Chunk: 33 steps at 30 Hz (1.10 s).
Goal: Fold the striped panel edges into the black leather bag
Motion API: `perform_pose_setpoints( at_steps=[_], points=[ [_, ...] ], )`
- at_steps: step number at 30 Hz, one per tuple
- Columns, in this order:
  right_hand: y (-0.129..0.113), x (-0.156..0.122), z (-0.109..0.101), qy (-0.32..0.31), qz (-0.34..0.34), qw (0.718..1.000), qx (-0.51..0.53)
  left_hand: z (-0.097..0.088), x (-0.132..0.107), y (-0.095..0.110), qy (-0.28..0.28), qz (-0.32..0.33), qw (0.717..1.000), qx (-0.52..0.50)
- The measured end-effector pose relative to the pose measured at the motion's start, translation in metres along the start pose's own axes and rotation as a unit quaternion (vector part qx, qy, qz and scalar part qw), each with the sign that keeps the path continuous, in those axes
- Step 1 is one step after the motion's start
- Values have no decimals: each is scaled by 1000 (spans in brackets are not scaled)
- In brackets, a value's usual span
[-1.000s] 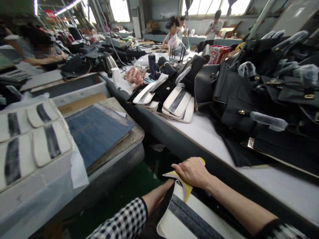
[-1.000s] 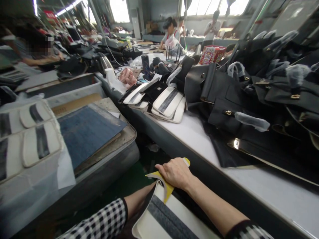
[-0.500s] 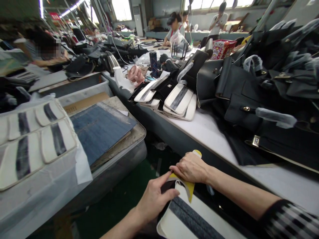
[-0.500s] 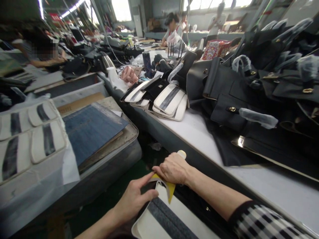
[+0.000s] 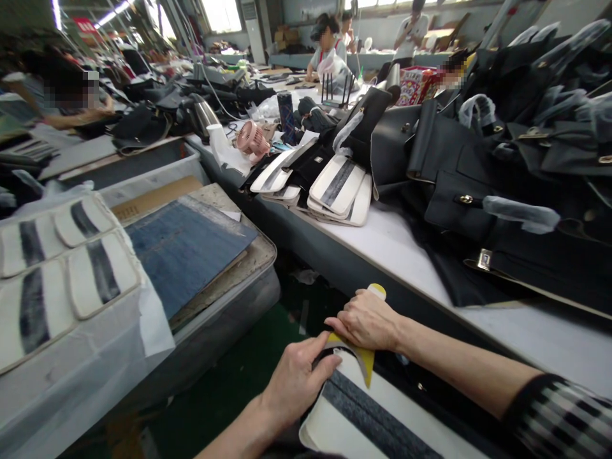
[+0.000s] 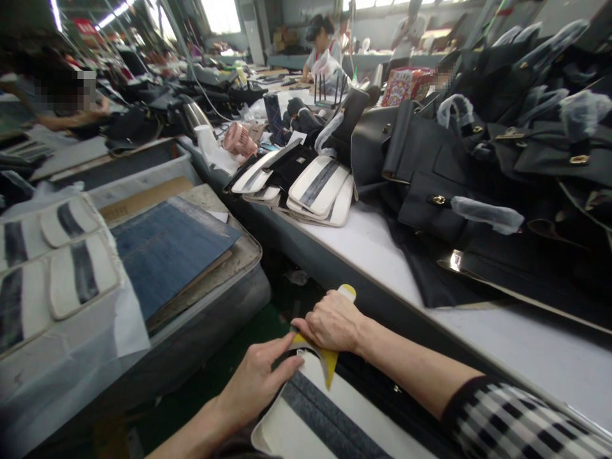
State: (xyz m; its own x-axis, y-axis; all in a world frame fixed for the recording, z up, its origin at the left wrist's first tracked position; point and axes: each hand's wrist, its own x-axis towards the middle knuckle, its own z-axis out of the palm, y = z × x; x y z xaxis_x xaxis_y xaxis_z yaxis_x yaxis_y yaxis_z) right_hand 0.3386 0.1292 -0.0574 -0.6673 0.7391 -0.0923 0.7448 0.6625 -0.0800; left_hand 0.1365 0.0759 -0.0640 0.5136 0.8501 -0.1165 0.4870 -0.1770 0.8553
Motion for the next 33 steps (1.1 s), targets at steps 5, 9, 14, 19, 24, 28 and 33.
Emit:
perform_pose_setpoints(
  at_steps=[5,9,14,19,24,28,33],
  points=[
    [0,-5,2,-11,7,1000,4,6,-1,-3,-18,13,999,43],
    [-8,-11,2,-17,31,999,7,6,-1,-4,-33,30,997,67],
    [-29,-22,1,-10,95,995,6,6,0,-5,-28,35,999,-5],
    [-36,-32,1,-12,132,991,6,12,12,-10,-62,-91,917,-384],
    [-31,-54,2,-27,167,986,-3,16,28,-15,-113,-117,871,-463],
    [-35,-71,5,-32,215,976,-8,19,34,-17,-108,-120,894,-417],
    [-39,-81,2,-38,281,959,7,18,36,-18,-103,-107,923,-355]
  ],
)
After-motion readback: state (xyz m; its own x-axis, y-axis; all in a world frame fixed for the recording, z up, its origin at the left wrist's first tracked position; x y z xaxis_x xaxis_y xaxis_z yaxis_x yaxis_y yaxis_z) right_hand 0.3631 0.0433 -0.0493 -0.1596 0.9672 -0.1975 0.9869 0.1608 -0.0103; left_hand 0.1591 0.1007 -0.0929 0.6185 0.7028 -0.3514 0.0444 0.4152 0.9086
